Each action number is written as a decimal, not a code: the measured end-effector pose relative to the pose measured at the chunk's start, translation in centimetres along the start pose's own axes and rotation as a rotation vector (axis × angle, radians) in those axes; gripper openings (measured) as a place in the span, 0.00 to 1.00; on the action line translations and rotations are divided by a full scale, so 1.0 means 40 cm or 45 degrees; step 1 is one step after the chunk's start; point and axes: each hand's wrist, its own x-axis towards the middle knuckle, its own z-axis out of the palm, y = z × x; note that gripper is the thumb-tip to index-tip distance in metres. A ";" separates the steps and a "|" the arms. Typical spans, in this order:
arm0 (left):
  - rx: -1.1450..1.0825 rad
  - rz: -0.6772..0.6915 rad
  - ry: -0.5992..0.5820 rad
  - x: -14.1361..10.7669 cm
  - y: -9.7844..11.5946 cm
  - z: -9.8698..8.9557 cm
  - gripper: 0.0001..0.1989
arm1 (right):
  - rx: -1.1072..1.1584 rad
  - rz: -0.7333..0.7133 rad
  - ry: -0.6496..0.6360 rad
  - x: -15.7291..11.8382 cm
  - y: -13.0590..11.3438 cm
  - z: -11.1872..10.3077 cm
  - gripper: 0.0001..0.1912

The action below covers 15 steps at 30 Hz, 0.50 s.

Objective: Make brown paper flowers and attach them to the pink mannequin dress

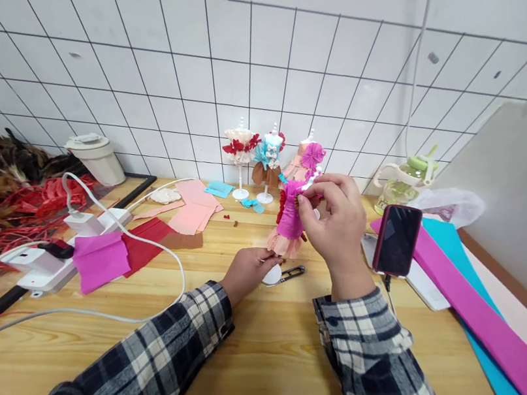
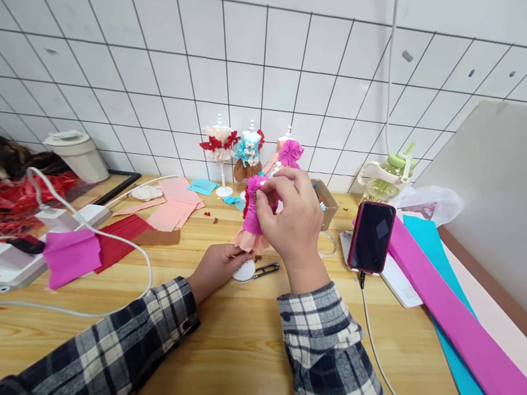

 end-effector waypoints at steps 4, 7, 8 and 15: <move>-0.052 -0.009 -0.010 0.002 -0.001 0.002 0.13 | 0.020 0.000 -0.024 0.000 0.003 -0.004 0.05; -0.095 -0.070 -0.009 0.005 -0.011 0.009 0.13 | 0.031 -0.007 -0.051 -0.002 0.003 -0.005 0.07; -0.094 -0.089 -0.007 0.006 -0.015 0.011 0.13 | 0.034 -0.010 -0.057 -0.002 0.001 -0.006 0.08; -0.053 -0.134 0.040 0.014 -0.041 0.014 0.12 | -0.008 -0.085 0.010 0.005 -0.042 -0.049 0.10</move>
